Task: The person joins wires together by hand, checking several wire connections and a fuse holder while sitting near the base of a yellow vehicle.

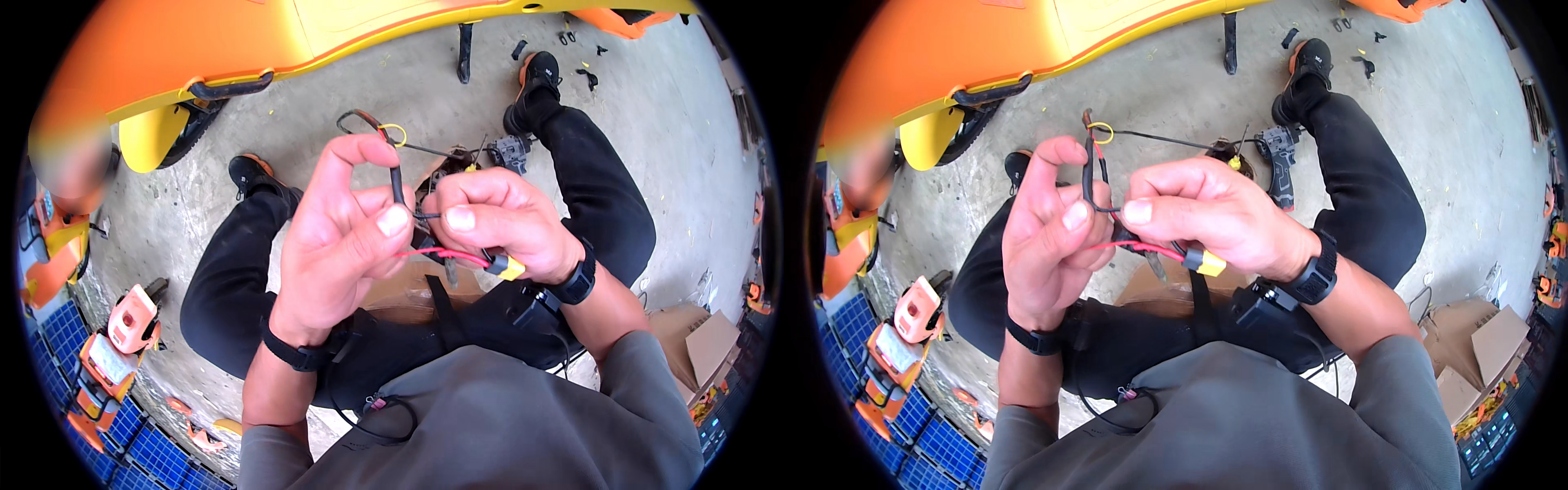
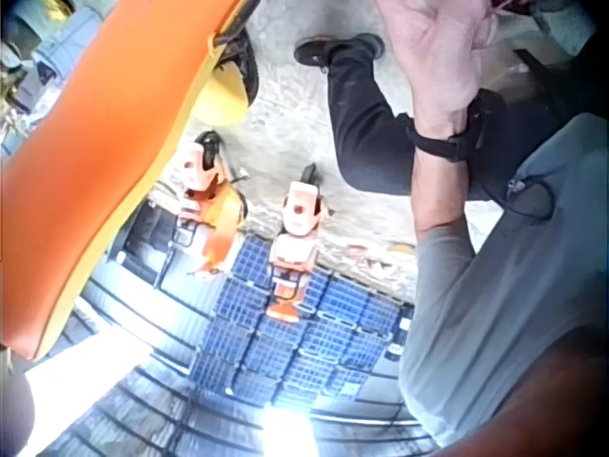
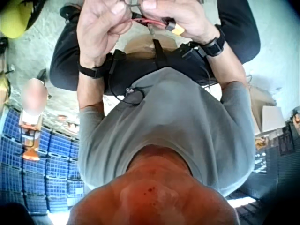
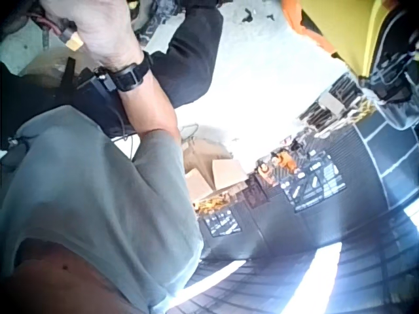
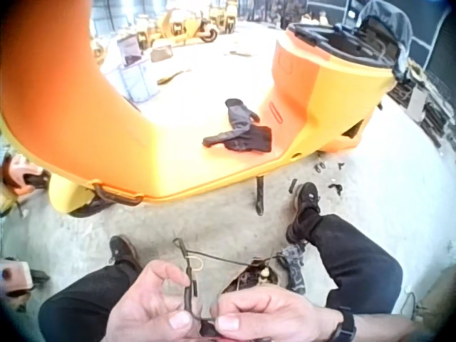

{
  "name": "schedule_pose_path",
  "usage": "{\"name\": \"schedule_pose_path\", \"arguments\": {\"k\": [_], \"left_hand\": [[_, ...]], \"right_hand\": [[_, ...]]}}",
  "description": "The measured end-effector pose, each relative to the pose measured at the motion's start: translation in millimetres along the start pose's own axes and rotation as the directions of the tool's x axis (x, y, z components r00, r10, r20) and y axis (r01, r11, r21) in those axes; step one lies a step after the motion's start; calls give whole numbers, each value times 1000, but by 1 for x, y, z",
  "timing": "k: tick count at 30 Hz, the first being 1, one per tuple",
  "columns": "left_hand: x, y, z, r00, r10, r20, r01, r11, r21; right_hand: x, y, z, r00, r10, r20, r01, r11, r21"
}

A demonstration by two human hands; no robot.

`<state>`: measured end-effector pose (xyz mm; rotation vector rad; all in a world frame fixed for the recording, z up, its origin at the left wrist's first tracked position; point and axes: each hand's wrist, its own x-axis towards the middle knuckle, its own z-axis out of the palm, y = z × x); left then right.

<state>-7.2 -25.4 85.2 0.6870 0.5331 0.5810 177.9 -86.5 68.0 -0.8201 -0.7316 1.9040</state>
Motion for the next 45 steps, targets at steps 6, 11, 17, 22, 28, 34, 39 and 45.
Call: {"name": "schedule_pose_path", "arguments": {"k": [6,11,17,22,28,34,39,45], "left_hand": [[2,7,-3,999,-31,12,31,999,-21],[-2,10,-13,993,-32,112,31,999,8],[1,14,-10,996,-34,78,7,943,333],[4,0,4,999,18,48,-37,895,444],[8,-6,-10,998,-64,-6,59,871,487],[14,-17,-16,946,-266,-183,317,871,376],[12,-17,-19,956,-263,-126,289,798,528],[4,-14,-19,960,-256,-113,270,742,613]], "right_hand": [[2,-6,0,1000,-22,-1,22,999,46],[0,-1,-7,994,-92,51,88,993,76],[-6,-4,-13,989,-138,-52,110,925,-363],[-8,-20,0,975,-198,-97,77,718,-692],[-4,-9,3,932,-344,-116,125,604,-787],[0,9,5,879,-477,12,147,248,-957],[-3,7,9,921,-388,-26,74,240,-968],[-6,9,2,981,-190,-35,63,486,-872]]}}
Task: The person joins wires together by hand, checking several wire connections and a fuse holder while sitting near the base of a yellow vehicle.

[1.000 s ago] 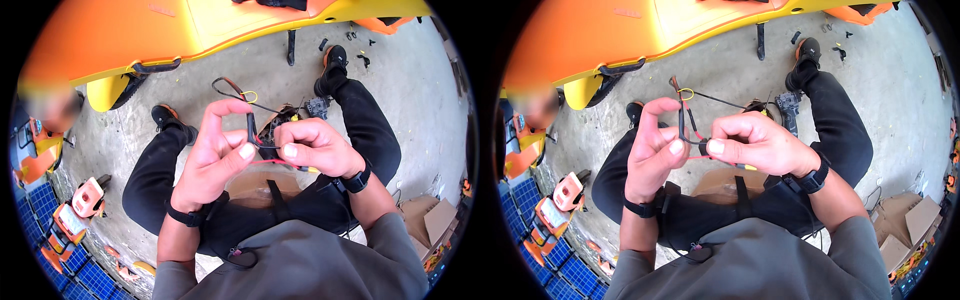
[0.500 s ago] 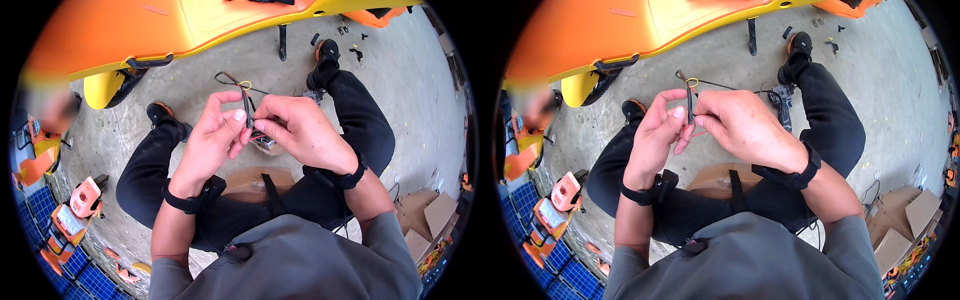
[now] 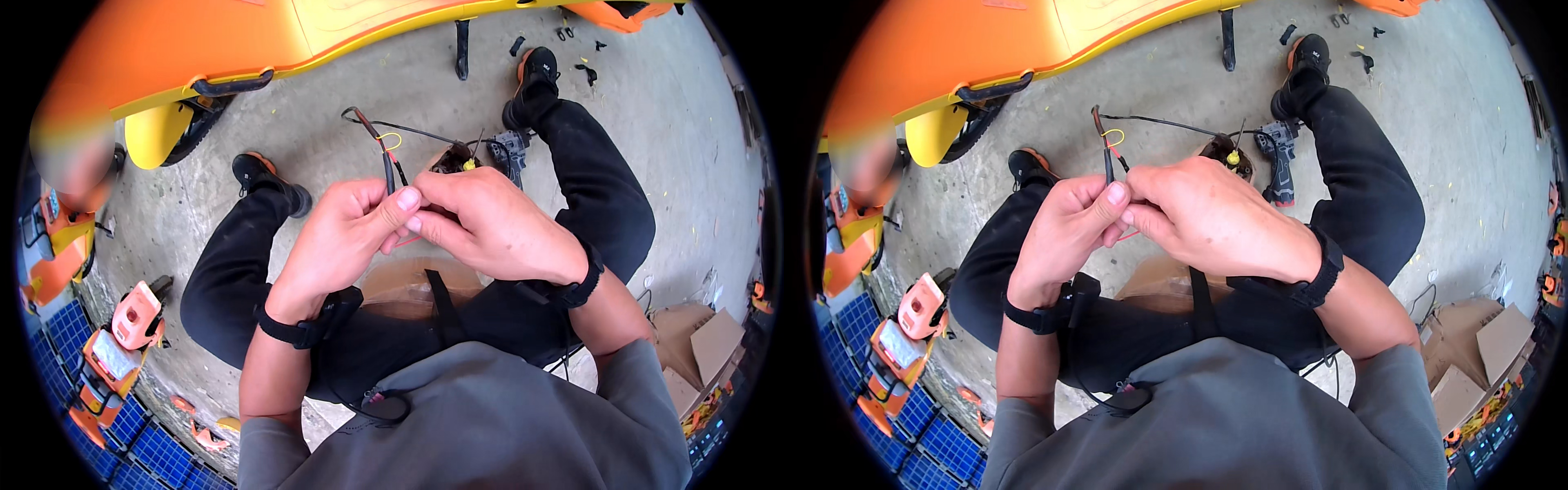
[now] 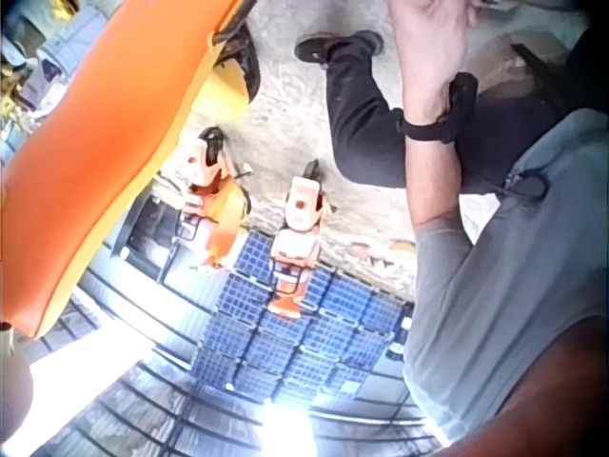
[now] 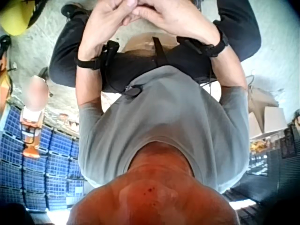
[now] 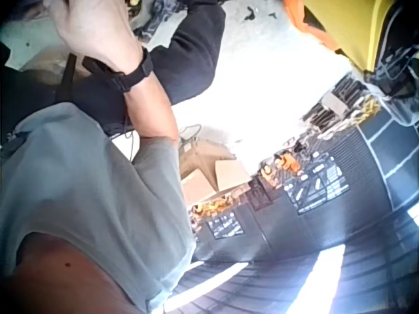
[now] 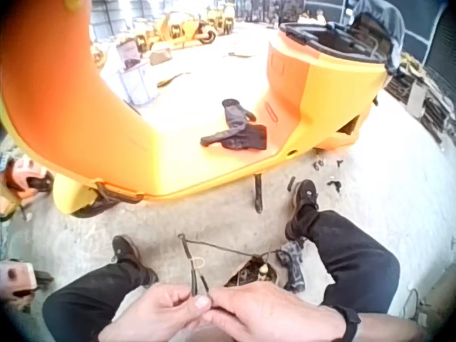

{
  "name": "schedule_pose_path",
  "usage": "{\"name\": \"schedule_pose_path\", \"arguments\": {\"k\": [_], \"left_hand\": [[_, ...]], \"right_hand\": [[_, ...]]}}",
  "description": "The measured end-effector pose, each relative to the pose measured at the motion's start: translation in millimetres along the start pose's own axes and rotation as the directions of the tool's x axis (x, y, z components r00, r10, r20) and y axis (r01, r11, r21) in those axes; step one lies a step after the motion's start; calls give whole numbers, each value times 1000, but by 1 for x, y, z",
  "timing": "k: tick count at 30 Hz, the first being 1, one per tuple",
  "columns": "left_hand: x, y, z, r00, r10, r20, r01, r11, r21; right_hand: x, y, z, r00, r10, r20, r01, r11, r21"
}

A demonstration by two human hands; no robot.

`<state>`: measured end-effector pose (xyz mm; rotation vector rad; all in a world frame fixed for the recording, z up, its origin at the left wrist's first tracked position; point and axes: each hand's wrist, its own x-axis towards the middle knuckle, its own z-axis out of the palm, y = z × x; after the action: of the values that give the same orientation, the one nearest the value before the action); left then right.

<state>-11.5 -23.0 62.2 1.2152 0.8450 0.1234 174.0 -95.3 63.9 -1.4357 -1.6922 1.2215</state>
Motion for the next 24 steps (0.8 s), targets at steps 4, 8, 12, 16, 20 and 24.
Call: {"name": "schedule_pose_path", "arguments": {"k": [4,8,12,16,20,24], "left_hand": [[-9,11,5,998,-65,20,67,992,-103],[-14,12,4,995,-26,98,50,968,-245],[-20,11,6,993,75,89,-33,916,-401],[-23,13,3,971,204,127,-142,912,-384],[-23,13,4,960,253,124,-169,870,-464],[-25,17,0,965,242,102,-171,875,-452]], "right_hand": [[1,7,-4,989,-115,98,84,958,276],[-2,6,-9,983,-99,156,13,879,476],[-2,-1,-15,984,-22,175,-105,724,682],[-3,3,-20,980,-42,197,-114,690,715],[-5,1,-22,974,12,226,-193,568,800],[-2,2,-21,982,-44,182,-136,502,854]]}}
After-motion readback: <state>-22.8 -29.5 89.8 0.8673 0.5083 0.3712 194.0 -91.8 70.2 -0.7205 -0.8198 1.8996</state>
